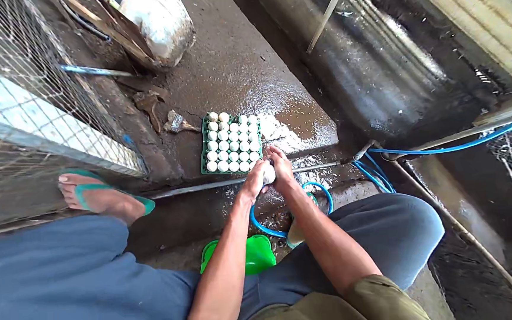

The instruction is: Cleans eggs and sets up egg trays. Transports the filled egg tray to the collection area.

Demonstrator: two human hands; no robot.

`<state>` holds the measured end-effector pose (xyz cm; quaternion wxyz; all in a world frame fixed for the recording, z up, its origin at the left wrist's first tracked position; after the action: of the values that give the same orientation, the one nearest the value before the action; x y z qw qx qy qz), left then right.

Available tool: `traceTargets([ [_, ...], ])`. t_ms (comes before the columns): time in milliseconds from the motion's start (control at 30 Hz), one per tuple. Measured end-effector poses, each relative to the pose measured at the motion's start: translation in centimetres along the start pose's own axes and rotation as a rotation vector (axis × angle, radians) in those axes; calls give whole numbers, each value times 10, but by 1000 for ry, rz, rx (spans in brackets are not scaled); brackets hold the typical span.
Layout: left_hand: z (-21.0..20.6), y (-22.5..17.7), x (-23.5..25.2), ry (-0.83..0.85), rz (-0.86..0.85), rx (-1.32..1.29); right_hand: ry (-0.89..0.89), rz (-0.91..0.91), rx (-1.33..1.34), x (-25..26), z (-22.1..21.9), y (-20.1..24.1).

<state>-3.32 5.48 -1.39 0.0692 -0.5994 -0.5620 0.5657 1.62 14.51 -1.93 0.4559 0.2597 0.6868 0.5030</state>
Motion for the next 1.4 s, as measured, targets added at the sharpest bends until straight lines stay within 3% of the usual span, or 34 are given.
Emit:
traceTargets([
  [100,10,-2,5,-49,-2,8,-43,41,27,-6,-1,7],
  [233,9,-10,2,-127,-109,85,-84,344,-286,-27,-12,22],
  [367,6,-10,5,-190,-184,152,-163,204,-258,-15,-4,15],
  [500,11,-3,6,-167,-109,89,-75,287,-265,-31,-15,16],
  [600,14,-2,6,-203,-46,101,-129,192,-206,-17,-11,13],
  [733,18,-1,1,-204,-40,99,-62,307,-275,-31,-19,14],
  [867,13,9,8,-65,78,35,-60,-100,-88,-6,-7,-7],
  [933,14,8,7,27,70,-11,2,-212,-6,-10,-10,-14],
  [1000,20,2,10,6,17,-48,61,-142,35,-9,-14,-9],
  [1100,29,-1,11,-158,-83,20,34,185,-269,-21,-21,8],
  [1167,23,-6,7,-151,-143,71,17,310,-369,-29,-25,14],
  [1267,13,-8,6,-194,-177,168,-81,150,-274,-20,-12,5],
  [1400,14,-4,1,-199,-146,90,-55,286,-340,-38,-15,13],
])
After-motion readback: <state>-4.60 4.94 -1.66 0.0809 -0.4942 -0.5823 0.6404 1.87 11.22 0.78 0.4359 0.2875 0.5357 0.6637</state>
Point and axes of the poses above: each hand's wrist, its own x-axis towards the middle knuckle, its own z-axis out of the back of the hand, y = z × x, the point moved 8 cm from there along x, towards the middle knuckle, and after that the axes turned 8 degrees about z, right-handed, at the moved point
